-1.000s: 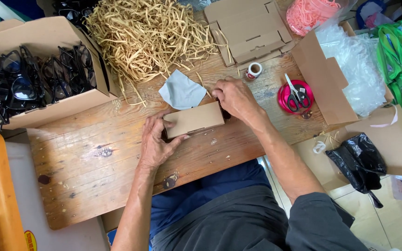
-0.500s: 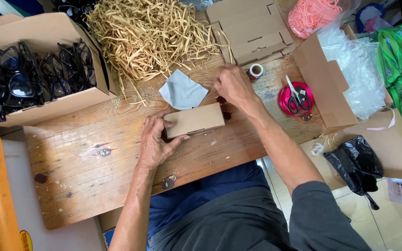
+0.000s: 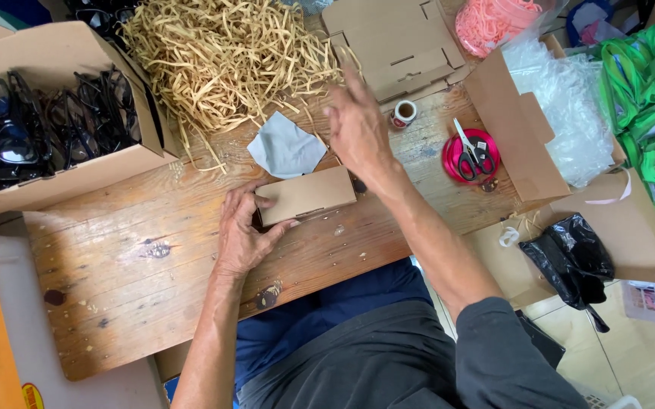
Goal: The person cleans sunglasses with a cloth, places them into a plastic pouch, and then puts them into a cardboard box with shredded paper filler.
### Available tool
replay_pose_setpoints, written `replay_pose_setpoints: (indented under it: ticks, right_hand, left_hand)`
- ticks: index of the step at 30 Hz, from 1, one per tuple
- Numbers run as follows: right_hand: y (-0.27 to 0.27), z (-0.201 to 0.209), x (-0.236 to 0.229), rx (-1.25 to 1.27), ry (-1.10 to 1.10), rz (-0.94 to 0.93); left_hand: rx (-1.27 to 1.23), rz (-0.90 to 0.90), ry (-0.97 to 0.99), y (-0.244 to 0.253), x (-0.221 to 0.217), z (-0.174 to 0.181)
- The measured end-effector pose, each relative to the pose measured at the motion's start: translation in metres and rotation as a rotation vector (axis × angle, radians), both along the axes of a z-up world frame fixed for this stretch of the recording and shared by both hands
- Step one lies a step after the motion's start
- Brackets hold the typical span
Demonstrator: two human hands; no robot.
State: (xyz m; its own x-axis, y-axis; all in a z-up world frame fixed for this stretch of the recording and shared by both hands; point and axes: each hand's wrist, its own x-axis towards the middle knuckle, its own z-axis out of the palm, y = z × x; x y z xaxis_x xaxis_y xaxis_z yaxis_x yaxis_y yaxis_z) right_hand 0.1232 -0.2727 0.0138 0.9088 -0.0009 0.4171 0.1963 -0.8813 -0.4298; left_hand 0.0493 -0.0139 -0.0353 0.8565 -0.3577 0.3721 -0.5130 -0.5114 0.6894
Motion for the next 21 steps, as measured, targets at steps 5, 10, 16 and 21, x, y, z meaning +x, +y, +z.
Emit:
replay_pose_setpoints:
  ticks: [5,10,16,21]
  right_hand:
    - [0.012,-0.082,0.018,0.075,0.155,0.350]
    - [0.023,-0.081,0.045,0.006,0.077,0.443]
    - [0.022,-0.044,0.004,0.266,-0.082,0.332]
    - [0.004,-0.018,-0.089,0.052,-0.028,0.231]
  left_hand:
    - [-0.072,0.047,0.090,-0.004,0.000,0.012]
    - [-0.073,0.039,0.093,-0.005,0.003,0.012]
    - [-0.038,0.054,0.128,-0.004,0.002,0.010]
    - [-0.066,0.168,0.306,-0.006,0.000,0.015]
